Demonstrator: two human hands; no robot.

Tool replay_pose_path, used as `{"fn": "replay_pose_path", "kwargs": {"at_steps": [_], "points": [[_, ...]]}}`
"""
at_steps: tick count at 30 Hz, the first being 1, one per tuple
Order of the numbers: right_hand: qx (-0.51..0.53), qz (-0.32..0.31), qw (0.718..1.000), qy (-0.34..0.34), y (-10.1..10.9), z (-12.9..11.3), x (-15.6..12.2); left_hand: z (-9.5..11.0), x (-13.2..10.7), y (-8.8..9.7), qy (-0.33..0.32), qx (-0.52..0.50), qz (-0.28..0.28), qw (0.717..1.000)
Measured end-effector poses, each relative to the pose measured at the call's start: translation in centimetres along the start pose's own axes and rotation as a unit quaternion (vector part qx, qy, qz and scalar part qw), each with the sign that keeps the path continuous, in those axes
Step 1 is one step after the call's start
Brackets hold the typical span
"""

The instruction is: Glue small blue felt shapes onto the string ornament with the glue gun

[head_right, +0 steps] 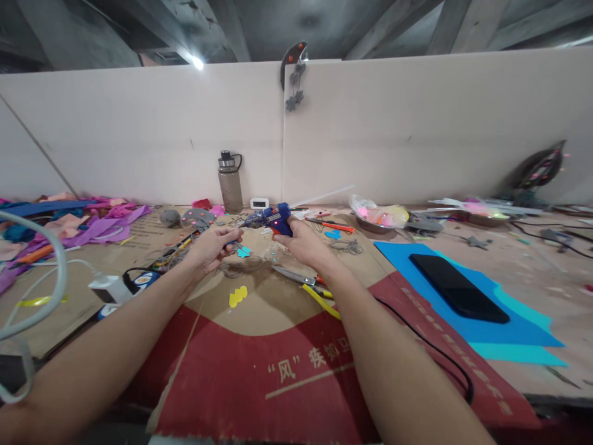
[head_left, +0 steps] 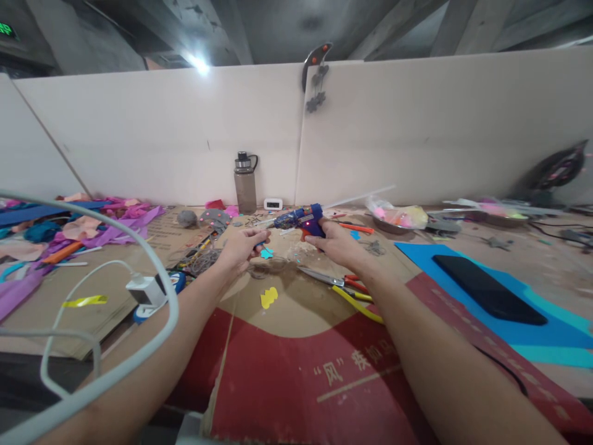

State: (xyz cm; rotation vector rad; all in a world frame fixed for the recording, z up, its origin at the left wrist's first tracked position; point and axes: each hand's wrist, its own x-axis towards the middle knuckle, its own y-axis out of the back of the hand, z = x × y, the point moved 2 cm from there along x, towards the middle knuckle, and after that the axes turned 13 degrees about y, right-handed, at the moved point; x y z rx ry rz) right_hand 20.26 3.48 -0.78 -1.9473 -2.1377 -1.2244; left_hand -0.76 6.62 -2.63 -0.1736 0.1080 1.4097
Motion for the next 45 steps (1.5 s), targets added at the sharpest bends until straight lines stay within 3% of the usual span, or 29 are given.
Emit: {"fn": "replay_pose_path", "kwargs": {"at_steps": [45], "points": [[-0.019,0.027,0.999,-0.009,0.51,0.27,0.1,0.34,-0.43,-0.2,-0.012,-0.019,0.024,0.999]]}}
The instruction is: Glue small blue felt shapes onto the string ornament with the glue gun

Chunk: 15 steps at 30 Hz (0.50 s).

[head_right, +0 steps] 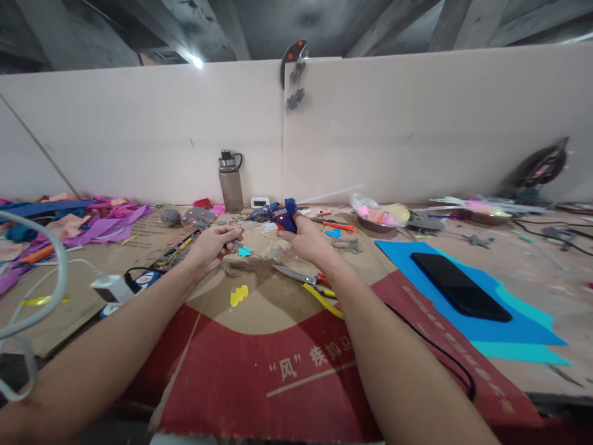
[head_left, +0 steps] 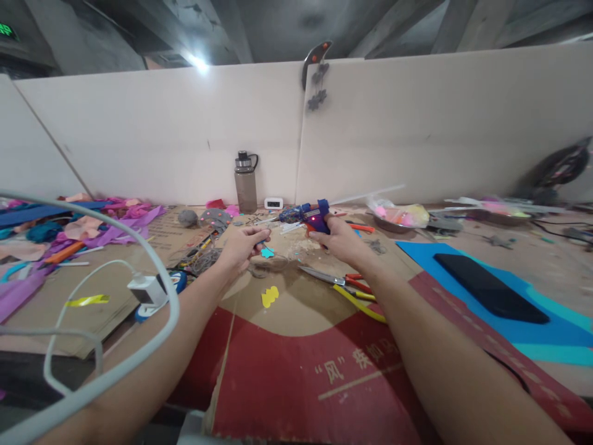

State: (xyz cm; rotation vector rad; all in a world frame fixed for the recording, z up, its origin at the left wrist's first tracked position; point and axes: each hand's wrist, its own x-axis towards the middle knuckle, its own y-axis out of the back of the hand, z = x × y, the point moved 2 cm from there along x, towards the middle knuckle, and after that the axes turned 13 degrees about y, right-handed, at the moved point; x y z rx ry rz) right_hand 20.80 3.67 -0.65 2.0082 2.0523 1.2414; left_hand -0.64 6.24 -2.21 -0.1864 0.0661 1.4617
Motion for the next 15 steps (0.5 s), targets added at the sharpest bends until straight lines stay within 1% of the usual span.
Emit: {"fn": "replay_pose_path", "kwargs": {"at_steps": [2,5,9,12,15], "points": [[-0.004,0.002,1.0,-0.005,0.0,0.0,0.0,0.0,0.0,0.0,0.002,0.001,0.002,1.0],[-0.006,0.016,0.999,-0.029,0.0,0.5,0.1,0.0,0.1,0.1,-0.003,-0.001,-0.013,1.0],[0.06,0.043,0.993,-0.087,-0.1,2.2,0.2,-0.1,0.1,0.1,-0.008,0.001,-0.034,0.999],[0.077,0.02,0.986,-0.143,-0.4,4.0,0.0,-0.1,-0.1,-0.2,-0.006,0.009,-0.054,0.998],[0.04,-0.014,0.982,-0.183,-0.7,5.6,-0.3,-0.1,-0.3,-0.4,0.004,0.019,-0.068,0.997]]}}
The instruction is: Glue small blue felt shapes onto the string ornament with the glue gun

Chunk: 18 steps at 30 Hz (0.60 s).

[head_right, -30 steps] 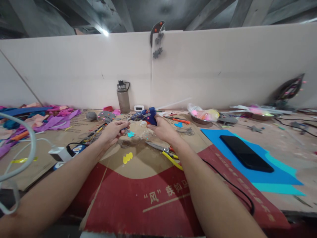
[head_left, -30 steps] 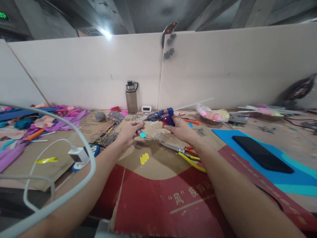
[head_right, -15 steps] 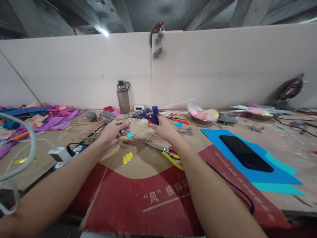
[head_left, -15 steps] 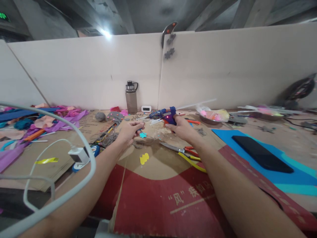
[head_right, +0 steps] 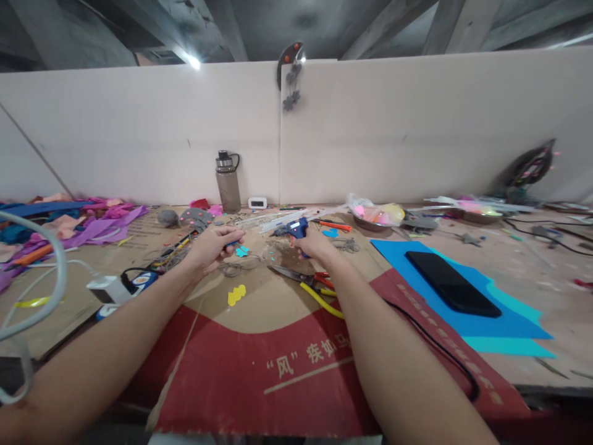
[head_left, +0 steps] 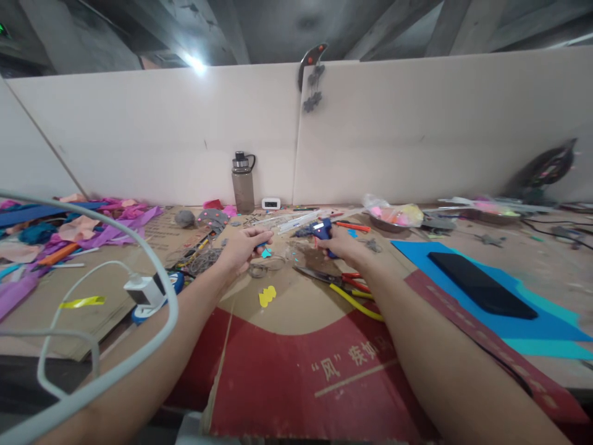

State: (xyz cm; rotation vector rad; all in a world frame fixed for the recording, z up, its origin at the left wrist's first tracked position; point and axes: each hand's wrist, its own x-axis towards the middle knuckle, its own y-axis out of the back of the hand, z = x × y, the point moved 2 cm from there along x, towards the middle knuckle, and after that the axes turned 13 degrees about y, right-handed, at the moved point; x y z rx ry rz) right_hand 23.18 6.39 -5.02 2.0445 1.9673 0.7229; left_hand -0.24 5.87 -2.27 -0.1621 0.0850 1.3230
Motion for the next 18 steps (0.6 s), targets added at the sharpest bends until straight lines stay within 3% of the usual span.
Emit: {"fn": "replay_pose_path", "kwargs": {"at_steps": [4,7,9,11,13,15,18], "points": [[-0.07,0.005,0.998,-0.011,0.4,1.2,0.4,-0.3,0.1,-0.2,0.017,0.006,-0.027,0.999],[-0.136,0.038,0.99,-0.001,1.2,0.8,0.4,-0.6,0.4,-0.1,0.017,0.013,-0.038,0.999],[-0.175,0.065,0.981,0.044,1.4,-0.4,0.1,-0.8,0.4,-0.1,0.022,0.027,-0.04,0.999],[-0.191,0.07,0.97,0.132,1.1,-2.1,-0.4,-0.9,0.3,-0.2,0.026,0.048,-0.047,0.997],[-0.154,0.033,0.97,0.186,0.3,-3.8,-1.0,-0.9,0.1,-0.5,0.031,0.07,-0.059,0.995],[-0.053,-0.03,0.97,0.235,-0.8,-5.2,-1.7,-0.8,-0.2,-0.8,0.036,0.089,-0.069,0.993],[0.014,-0.084,0.955,0.285,-1.7,-6.3,-2.4,-0.8,-0.5,-1.0,0.04,0.115,-0.085,0.989]]}}
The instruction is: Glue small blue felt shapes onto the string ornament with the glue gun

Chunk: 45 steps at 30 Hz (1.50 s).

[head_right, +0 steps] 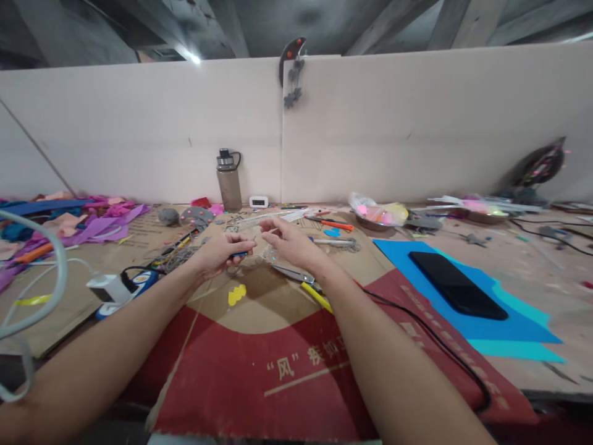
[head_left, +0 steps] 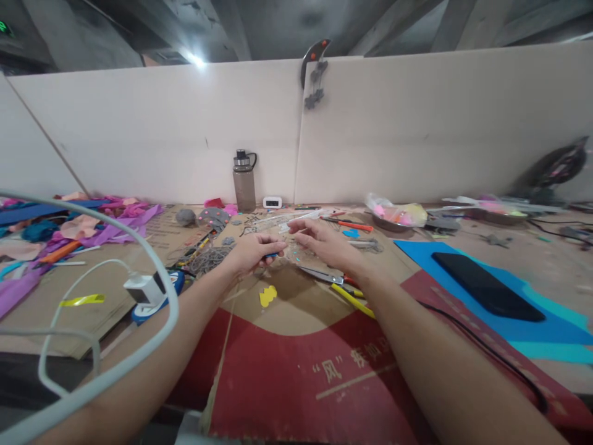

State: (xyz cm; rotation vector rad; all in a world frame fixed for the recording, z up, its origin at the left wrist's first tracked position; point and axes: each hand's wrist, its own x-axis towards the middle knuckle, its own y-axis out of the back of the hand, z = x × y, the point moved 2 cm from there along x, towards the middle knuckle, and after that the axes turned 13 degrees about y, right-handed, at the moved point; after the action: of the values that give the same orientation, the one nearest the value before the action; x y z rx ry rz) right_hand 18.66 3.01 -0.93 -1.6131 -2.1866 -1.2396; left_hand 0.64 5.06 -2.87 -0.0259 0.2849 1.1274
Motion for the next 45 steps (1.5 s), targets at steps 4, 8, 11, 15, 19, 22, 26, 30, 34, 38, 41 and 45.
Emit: {"fn": "replay_pose_path", "kwargs": {"at_steps": [4,8,11,15,19,22,26,30,34,38,41,45], "points": [[-0.017,-0.016,0.999,0.038,-0.4,-0.5,0.0,-0.2,-0.1,0.0,0.016,0.029,-0.026,0.999],[-0.01,-0.022,0.998,0.053,-0.7,-0.5,0.2,-0.4,0.0,0.0,0.02,0.031,-0.041,0.998],[-0.005,-0.024,0.998,0.063,-0.8,-0.4,0.2,-0.3,-0.1,-0.1,0.016,0.024,-0.041,0.999],[-0.057,-0.02,0.996,0.065,-0.6,-0.5,0.1,-0.2,-0.1,-0.2,0.008,0.012,-0.043,0.999],[-0.11,-0.025,0.991,0.072,-0.7,-0.7,0.1,-0.2,-0.1,-0.2,0.011,0.018,-0.046,0.999],[-0.122,-0.021,0.99,0.069,-1.0,-0.6,0.2,-0.2,-0.2,-0.3,0.005,0.02,-0.043,0.999],[-0.077,0.037,0.996,0.034,-1.1,0.0,0.2,-0.1,-0.3,-0.6,0.008,0.008,-0.04,0.999],[0.064,0.155,0.986,-0.025,-1.0,0.6,0.0,0.2,-0.4,-0.7,-0.014,-0.046,-0.012,0.999],[0.207,0.194,0.956,-0.08,-1.7,0.7,0.0,0.5,-0.4,-0.5,-0.057,-0.118,-0.001,0.991],[0.286,0.175,0.938,-0.084,-3.1,0.3,0.0,0.7,-0.5,-0.5,-0.078,-0.168,-0.013,0.983],[0.326,0.165,0.926,-0.1,-4.0,0.0,0.0,0.6,-0.4,-0.6,-0.06,-0.169,-0.027,0.983],[0.341,0.179,0.916,-0.11,-4.3,-0.3,-0.1,0.4,-0.3,-0.9,-0.044,-0.149,-0.033,0.987]]}}
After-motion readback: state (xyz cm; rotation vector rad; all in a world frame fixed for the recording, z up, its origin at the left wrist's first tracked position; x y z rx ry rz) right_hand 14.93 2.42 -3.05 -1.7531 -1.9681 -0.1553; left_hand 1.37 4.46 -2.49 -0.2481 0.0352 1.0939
